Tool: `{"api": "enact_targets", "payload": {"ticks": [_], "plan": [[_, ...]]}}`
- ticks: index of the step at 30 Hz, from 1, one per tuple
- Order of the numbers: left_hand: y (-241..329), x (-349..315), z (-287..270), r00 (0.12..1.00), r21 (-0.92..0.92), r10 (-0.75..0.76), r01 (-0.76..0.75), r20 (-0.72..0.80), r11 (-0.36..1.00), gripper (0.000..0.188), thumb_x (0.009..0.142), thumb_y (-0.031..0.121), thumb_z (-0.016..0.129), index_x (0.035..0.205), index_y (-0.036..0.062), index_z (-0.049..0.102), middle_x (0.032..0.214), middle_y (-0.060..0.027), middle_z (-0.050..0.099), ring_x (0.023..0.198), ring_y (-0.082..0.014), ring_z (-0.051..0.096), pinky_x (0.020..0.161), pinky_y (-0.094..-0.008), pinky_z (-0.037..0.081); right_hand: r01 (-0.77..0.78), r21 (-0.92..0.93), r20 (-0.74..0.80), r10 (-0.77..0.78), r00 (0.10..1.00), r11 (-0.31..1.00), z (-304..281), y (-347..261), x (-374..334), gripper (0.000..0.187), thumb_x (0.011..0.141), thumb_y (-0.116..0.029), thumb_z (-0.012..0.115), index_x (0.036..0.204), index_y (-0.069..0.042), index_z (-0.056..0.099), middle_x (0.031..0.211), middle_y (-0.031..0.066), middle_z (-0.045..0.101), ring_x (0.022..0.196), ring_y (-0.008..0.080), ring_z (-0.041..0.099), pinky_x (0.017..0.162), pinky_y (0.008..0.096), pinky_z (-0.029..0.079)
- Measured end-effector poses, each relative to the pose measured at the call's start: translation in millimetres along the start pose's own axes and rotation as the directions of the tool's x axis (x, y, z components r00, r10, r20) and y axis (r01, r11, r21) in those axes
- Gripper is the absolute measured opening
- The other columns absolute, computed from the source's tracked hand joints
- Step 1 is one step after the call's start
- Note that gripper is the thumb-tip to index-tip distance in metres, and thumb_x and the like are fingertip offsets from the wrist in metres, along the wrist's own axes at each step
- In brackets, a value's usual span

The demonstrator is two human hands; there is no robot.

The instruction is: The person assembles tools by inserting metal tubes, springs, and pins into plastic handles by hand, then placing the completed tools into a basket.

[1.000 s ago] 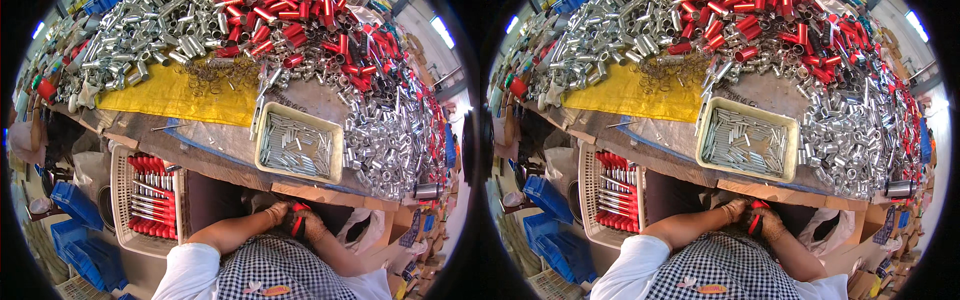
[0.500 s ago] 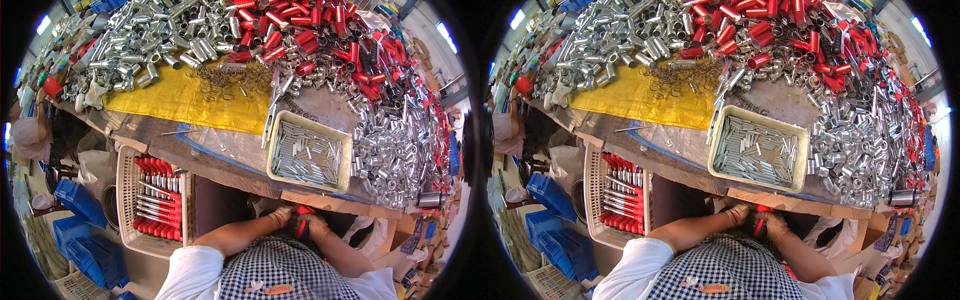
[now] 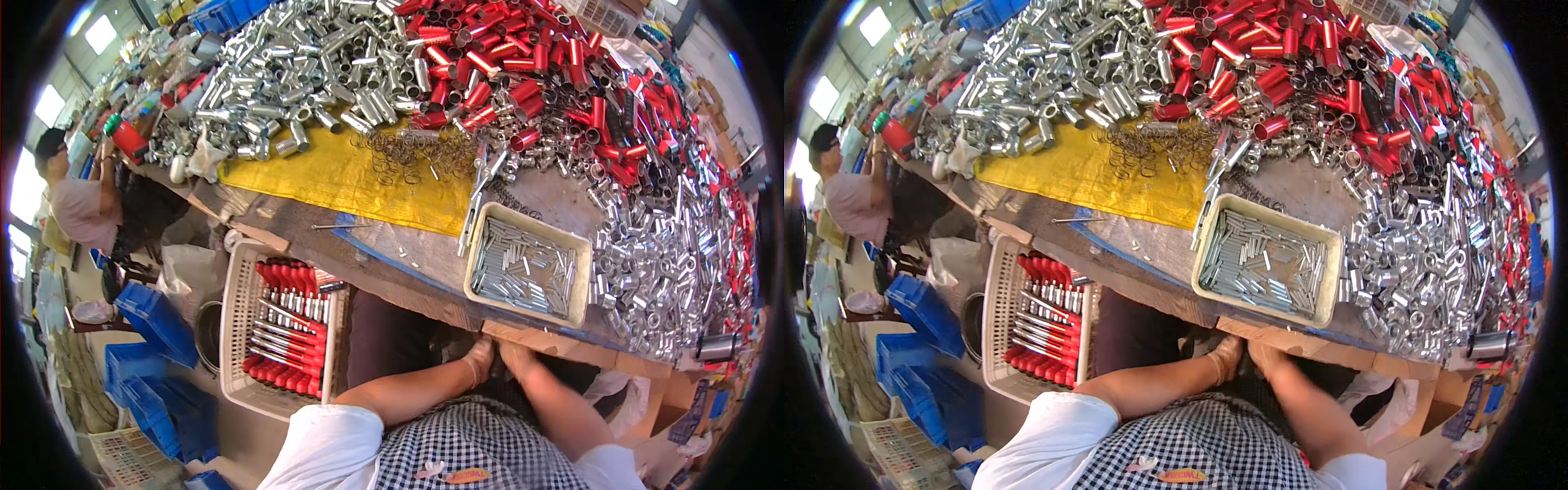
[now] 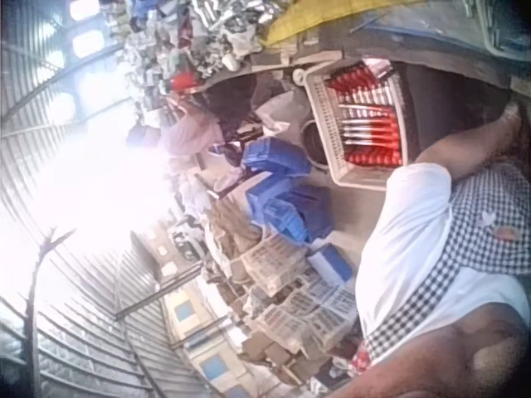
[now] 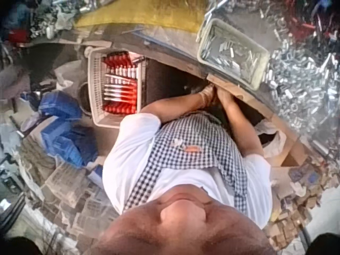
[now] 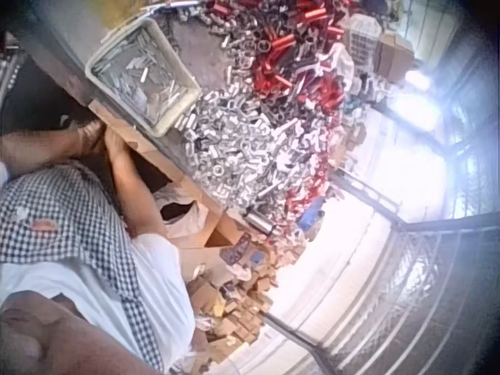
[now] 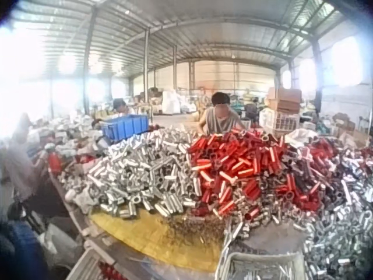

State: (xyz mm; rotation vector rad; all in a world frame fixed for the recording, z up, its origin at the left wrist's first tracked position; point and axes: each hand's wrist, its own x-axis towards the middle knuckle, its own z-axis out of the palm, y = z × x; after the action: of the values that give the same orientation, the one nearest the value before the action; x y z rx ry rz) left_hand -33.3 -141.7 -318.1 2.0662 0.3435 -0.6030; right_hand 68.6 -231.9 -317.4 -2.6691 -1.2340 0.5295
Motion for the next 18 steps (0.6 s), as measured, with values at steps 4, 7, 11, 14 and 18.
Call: {"api": "enact_targets", "payload": {"ticks": [4, 7, 11, 14, 18], "plan": [[0.0, 9.4, -27.4, 0.988, 0.181, 0.134, -0.119, -0.075, 0.976, 0.05, 0.086, 0.032, 0.051, 0.131, 0.0118, 0.055, 0.146, -0.0115, 0.041, 0.133, -0.0269, 0.04, 0.11, -0.036, 0.032, -0.111, 0.042, 0.09, 0.107, 0.99, 0.993, -38.7, -13.7, 0.2, 0.037, 0.094, -0.031, 0.044, 0.109, -0.006, 0.067, 0.104, 0.0142, 0.068, 0.101, 0.0345, 0.062, 0.088, 0.0446, 0.046], [-0.2, 11.3, -36.8, 0.981, 0.28, 0.189, -0.191, 0.035, 0.941, 0.05, 0.09, 0.032, 0.042, 0.135, 0.01, 0.051, 0.147, -0.014, 0.04, 0.133, -0.0268, 0.042, 0.109, -0.0368, 0.034, 0.005, 0.155, 0.105, -0.021, 0.994, 0.988, -25.5, -5.6, -2.4, 0.037, 0.094, -0.031, 0.045, 0.109, -0.006, 0.067, 0.105, 0.0141, 0.068, 0.101, 0.0342, 0.062, 0.089, 0.0443, 0.046], [-11.8, 24.3, 7.4, 1.0, 0.427, -0.009, 0.005, 0.006, 0.904, 0.047, 0.094, 0.033, 0.036, 0.13, 0.0094, 0.054, 0.136, -0.0105, 0.052, 0.125, -0.0212, 0.05, 0.105, -0.0352, 0.038, 0.086, 0.274, 0.155, -0.133, 0.979, 0.958, -38.7, -72.9, 0.9, 0.037, 0.094, -0.031, 0.045, 0.109, -0.006, 0.067, 0.105, 0.0139, 0.068, 0.102, 0.0338, 0.061, 0.09, 0.0439, 0.046], [-18.7, 22.9, 11.1, 0.996, 0.289, 0.011, 0.015, -0.088, 0.957, 0.044, 0.092, 0.032, 0.039, 0.125, 0.0109, 0.058, 0.13, -0.0091, 0.057, 0.121, -0.0211, 0.053, 0.102, -0.0346, 0.04, 0.159, 0.355, 0.144, -0.222, 0.964, 0.921, -37.6, -36.6, 4.8, 0.037, 0.094, -0.032, 0.046, 0.109, -0.006, 0.067, 0.105, 0.0138, 0.068, 0.103, 0.0335, 0.061, 0.09, 0.0436, 0.046], [-64.3, 71.4, 99.4, 0.993, 0.131, 0.033, -0.018, -0.115, 0.991, 0.041, 0.091, 0.032, 0.042, 0.12, 0.0123, 0.062, 0.124, -0.0077, 0.062, 0.117, -0.0211, 0.056, 0.099, -0.034, 0.043, 0.176, 0.461, 0.159, -0.276, 0.948, 0.87, -57.9, -43.1, -5.6, 0.037, 0.094, -0.032, 0.046, 0.109, -0.006, 0.067, 0.105, 0.0137, 0.068, 0.104, 0.0331, 0.061, 0.091, 0.0433, 0.045]]}}
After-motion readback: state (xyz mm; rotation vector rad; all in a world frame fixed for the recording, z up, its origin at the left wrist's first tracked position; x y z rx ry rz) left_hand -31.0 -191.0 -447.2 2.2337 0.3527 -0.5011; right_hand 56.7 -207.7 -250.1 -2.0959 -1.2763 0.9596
